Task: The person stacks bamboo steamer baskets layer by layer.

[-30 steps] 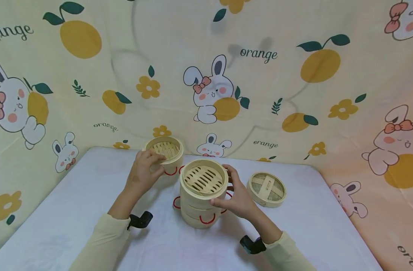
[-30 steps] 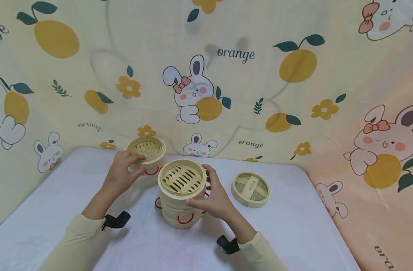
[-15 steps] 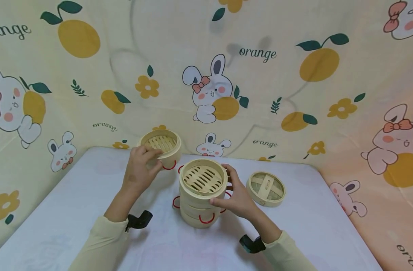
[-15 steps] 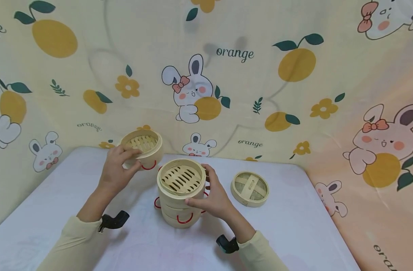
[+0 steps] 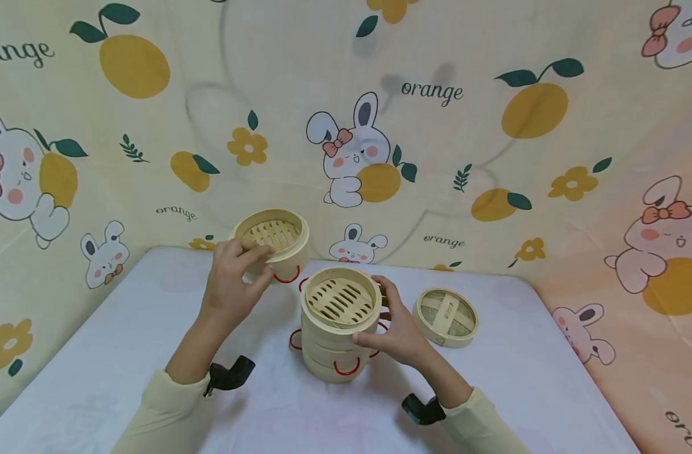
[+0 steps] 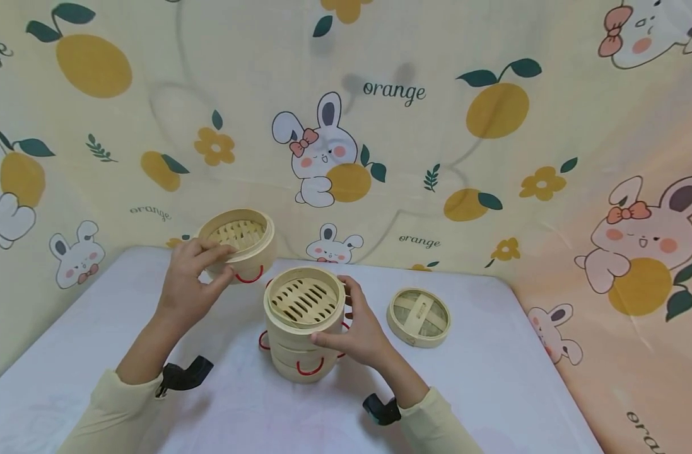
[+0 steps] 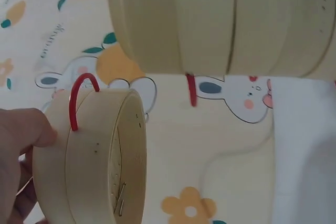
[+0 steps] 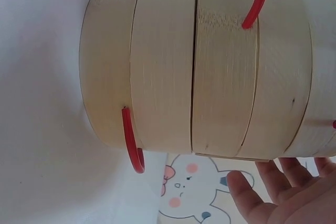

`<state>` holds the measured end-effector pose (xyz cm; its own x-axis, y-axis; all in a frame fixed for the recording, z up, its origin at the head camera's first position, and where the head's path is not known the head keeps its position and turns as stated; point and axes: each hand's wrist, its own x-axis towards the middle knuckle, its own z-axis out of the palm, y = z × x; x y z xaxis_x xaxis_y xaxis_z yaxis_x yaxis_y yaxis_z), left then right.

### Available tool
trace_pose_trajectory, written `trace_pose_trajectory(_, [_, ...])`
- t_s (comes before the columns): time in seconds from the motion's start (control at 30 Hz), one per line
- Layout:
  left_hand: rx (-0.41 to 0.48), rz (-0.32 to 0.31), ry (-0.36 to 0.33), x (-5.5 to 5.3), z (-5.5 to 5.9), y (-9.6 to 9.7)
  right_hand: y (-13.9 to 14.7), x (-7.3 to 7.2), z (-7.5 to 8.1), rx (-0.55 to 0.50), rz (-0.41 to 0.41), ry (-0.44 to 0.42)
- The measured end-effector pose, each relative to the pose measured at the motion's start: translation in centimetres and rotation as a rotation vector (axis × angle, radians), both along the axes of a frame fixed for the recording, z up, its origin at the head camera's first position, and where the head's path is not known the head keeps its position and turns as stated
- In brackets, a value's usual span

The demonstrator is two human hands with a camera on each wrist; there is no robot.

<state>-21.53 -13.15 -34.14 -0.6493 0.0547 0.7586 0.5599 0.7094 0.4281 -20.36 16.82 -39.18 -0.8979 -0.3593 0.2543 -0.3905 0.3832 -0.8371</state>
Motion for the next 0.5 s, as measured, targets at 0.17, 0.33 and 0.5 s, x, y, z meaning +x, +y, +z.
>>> trace_pose_trajectory(0.17, [0.007, -0.039, 0.004, 1.0, 0.8, 0.5, 0.0, 0.0, 0.1, -0.009, 0.000, -0.022])
trace_pose_trajectory(0.33, [-0.007, -0.068, -0.008, 2.0, 1.4, 1.2, -0.1, 0.1, 0.2, -0.020, -0.005, -0.038])
trace_pose_trajectory(0.5, [-0.025, -0.096, -0.015, 2.8, 2.0, 1.8, -0.1, 0.1, 0.2, -0.015, -0.010, -0.036])
